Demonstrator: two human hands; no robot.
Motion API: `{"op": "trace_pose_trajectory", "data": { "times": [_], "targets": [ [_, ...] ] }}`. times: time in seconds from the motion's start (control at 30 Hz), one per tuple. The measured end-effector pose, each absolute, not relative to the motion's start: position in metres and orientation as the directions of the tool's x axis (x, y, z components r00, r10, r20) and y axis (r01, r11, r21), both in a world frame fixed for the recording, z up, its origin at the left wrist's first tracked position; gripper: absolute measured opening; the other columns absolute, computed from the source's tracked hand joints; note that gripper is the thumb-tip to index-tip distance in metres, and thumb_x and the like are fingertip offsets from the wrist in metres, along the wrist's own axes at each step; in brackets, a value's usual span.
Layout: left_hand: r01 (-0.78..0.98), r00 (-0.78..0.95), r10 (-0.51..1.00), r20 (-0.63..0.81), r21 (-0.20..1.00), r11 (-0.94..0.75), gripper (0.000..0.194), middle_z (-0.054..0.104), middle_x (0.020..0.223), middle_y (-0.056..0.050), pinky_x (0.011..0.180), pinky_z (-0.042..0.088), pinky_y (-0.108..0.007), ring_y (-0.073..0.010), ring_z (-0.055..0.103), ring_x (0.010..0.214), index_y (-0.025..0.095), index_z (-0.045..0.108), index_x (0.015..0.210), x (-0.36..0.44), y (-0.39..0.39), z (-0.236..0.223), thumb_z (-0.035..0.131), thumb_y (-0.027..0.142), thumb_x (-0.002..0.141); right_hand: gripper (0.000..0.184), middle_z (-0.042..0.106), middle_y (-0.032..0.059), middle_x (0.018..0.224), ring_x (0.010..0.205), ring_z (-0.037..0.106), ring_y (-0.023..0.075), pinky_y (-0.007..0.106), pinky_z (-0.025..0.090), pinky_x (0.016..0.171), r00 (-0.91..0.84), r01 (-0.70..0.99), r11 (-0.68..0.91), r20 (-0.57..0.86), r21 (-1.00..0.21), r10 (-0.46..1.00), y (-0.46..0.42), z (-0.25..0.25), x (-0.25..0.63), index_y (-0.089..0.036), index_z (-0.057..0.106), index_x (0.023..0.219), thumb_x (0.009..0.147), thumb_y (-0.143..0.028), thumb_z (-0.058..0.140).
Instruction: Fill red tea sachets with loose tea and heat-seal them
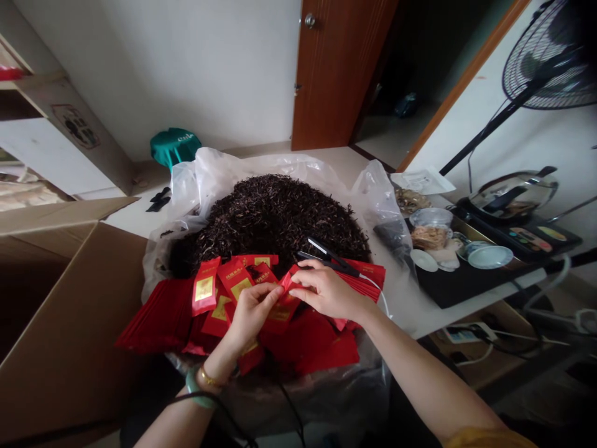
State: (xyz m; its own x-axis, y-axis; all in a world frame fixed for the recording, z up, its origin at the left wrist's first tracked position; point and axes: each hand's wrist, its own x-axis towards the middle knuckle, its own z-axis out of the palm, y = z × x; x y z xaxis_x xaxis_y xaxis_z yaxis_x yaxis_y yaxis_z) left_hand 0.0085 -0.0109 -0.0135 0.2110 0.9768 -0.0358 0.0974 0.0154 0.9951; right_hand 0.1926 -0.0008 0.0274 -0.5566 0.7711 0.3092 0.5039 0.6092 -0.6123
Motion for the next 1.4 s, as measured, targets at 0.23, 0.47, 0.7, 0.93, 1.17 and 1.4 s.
{"op": "trace_pose_trajectory", "data": {
  "times": [0.23,0.47,0.7,0.93,1.17,1.4],
  "targets": [
    [0.23,0.123,0.982,0.14,0.959,-0.165,0.023,0.074,0.069,-0.004,0.057,0.05,-0.022,-0.0165,0.065,0.061,0.015,0.073,0.073,0.008,-0.016,-0.019,0.061,0.034,0.078,0.029,0.056,-0.0021,0.058,0.083,0.061,0.0201,0.033,0.046,0.086,-0.587,0.58,0.455,0.041,-0.675,0.809,-0.003,0.03,0.189,-0.019,0.053,0.056,0.076,-0.03,0.071],
    [0.42,0.185,0.913,0.365,0.81,-0.409,0.02,0.073,0.069,-0.003,0.056,0.05,-0.02,-0.0142,0.066,0.059,0.016,0.071,0.076,0.005,-0.015,-0.021,0.057,0.027,0.086,0.029,0.064,0.0023,0.07,0.064,0.054,0.0127,0.025,0.038,0.063,-0.656,0.607,0.433,-0.113,-0.666,0.746,-0.004,0.036,0.189,-0.016,0.063,0.069,0.093,-0.025,0.048],
    [0.544,0.182,0.838,0.515,0.657,-0.522,0.03,0.066,0.056,-0.001,0.049,0.044,-0.018,-0.0106,0.06,0.049,0.015,0.066,0.068,0.002,-0.015,-0.019,0.05,0.026,0.091,0.033,0.054,0.0007,0.065,0.071,0.052,0.0152,0.027,0.04,0.068,-0.668,0.56,0.402,-0.108,-0.724,0.736,-0.004,0.031,0.189,-0.018,0.048,0.059,0.092,-0.024,0.048],
    [0.575,0.267,0.759,0.594,0.534,-0.62,0.02,0.071,0.074,-0.004,0.061,0.051,-0.022,-0.0134,0.066,0.065,0.016,0.065,0.089,0.002,-0.017,-0.021,0.048,0.024,0.094,0.033,0.046,-0.0041,0.058,0.059,0.044,0.0115,0.027,0.038,0.069,-0.652,0.545,0.315,-0.156,-0.777,0.742,-0.006,0.037,0.185,-0.02,0.041,0.058,0.09,-0.023,0.047],
    [0.633,0.391,0.626,0.675,0.296,-0.715,0.034,0.069,0.108,-0.012,0.079,0.054,-0.034,-0.0225,0.066,0.093,0.016,0.055,0.117,0.004,-0.015,-0.022,0.06,0.03,0.086,0.03,0.048,-0.0019,0.062,0.057,0.043,0.0122,0.025,0.034,0.056,-0.568,0.571,0.264,-0.142,-0.777,0.811,-0.002,0.03,0.192,-0.02,0.047,0.064,0.091,-0.029,0.042],
    [0.704,0.365,0.6,0.712,0.211,-0.678,0.03,0.072,0.099,-0.01,0.074,0.051,-0.035,-0.0223,0.067,0.085,0.016,0.054,0.114,0.005,-0.015,-0.025,0.059,0.03,0.088,0.028,0.056,-0.0007,0.071,0.066,0.051,0.0139,0.026,0.041,0.065,-0.622,0.41,0.171,-0.138,-0.896,0.77,-0.002,0.033,0.19,-0.016,0.063,0.084,0.091,-0.035,0.043]
  ]
}}
